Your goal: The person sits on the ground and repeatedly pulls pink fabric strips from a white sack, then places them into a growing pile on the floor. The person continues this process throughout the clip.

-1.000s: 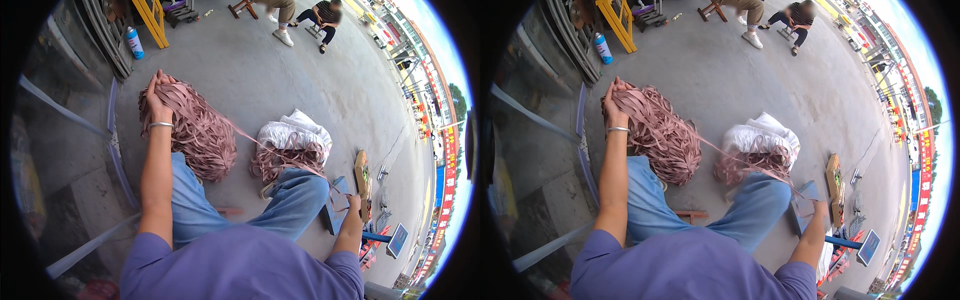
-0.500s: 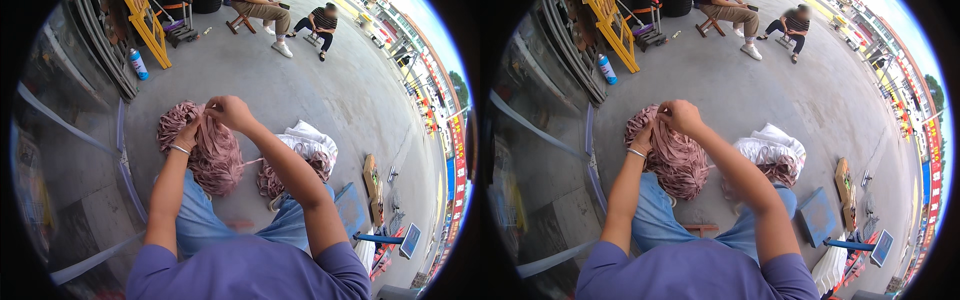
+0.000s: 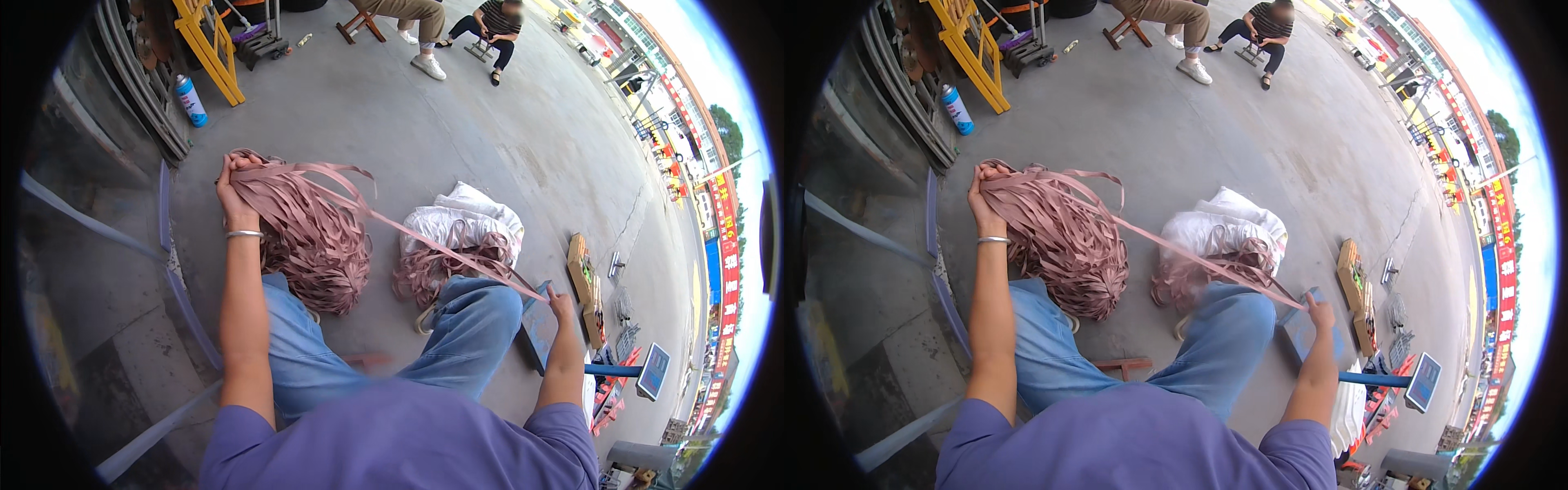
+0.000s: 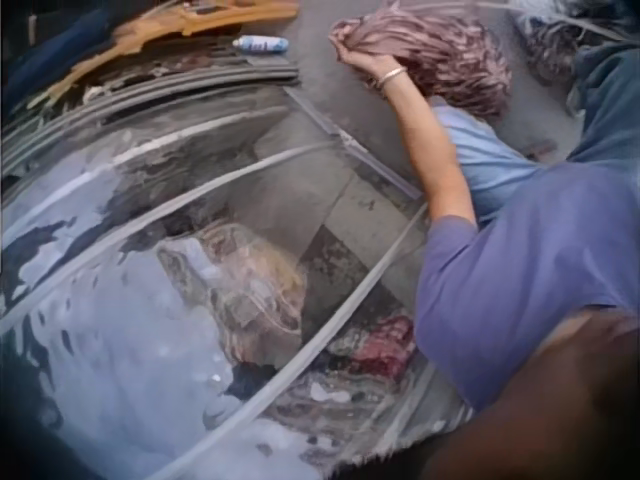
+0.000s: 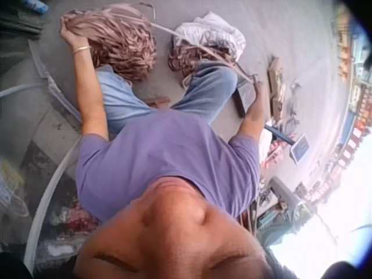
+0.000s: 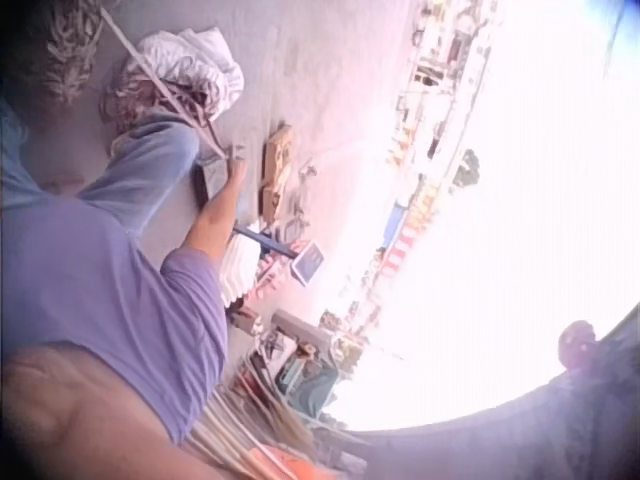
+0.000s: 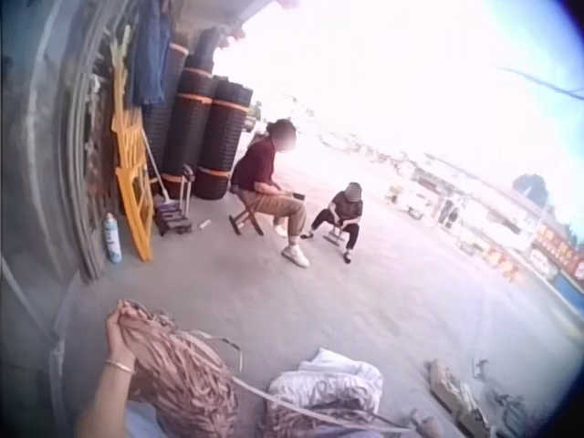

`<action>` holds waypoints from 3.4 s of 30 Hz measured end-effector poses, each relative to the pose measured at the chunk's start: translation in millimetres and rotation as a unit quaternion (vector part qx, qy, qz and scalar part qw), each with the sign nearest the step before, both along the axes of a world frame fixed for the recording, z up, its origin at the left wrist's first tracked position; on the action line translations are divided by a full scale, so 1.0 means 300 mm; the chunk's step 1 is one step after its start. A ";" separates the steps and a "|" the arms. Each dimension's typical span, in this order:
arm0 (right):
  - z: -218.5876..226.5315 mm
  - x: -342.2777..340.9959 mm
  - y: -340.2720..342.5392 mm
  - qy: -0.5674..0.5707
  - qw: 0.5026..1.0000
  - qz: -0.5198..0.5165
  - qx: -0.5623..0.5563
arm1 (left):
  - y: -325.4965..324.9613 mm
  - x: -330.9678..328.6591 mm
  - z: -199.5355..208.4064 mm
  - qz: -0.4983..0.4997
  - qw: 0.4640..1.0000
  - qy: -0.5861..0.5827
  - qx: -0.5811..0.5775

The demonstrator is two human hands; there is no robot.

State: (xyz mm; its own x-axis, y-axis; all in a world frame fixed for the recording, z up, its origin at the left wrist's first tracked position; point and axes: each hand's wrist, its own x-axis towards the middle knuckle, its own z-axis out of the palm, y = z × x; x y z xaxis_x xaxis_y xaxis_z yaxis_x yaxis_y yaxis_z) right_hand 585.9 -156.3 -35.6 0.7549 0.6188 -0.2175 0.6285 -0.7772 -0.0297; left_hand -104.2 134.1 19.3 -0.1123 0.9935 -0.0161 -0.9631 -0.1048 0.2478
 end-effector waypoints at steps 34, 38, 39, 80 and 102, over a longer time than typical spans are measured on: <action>-0.070 -0.142 0.281 0.080 0.993 0.086 0.022 | -0.008 0.014 0.056 -0.068 0.993 -0.070 0.065; -0.080 0.124 -0.199 -0.008 0.979 -0.171 0.112 | 0.010 0.006 0.014 0.061 0.997 0.018 -0.033; -0.087 0.118 -0.213 -0.023 0.976 -0.178 0.126 | 0.004 0.036 0.021 0.054 0.997 0.038 -0.038; 0.311 -0.809 0.461 0.221 0.813 0.538 -0.035 | -0.019 0.128 0.062 -0.045 0.993 0.083 0.066; -0.006 -0.054 0.057 0.002 0.959 0.154 -0.239 | 0.030 0.026 0.054 -0.047 0.985 -0.144 0.083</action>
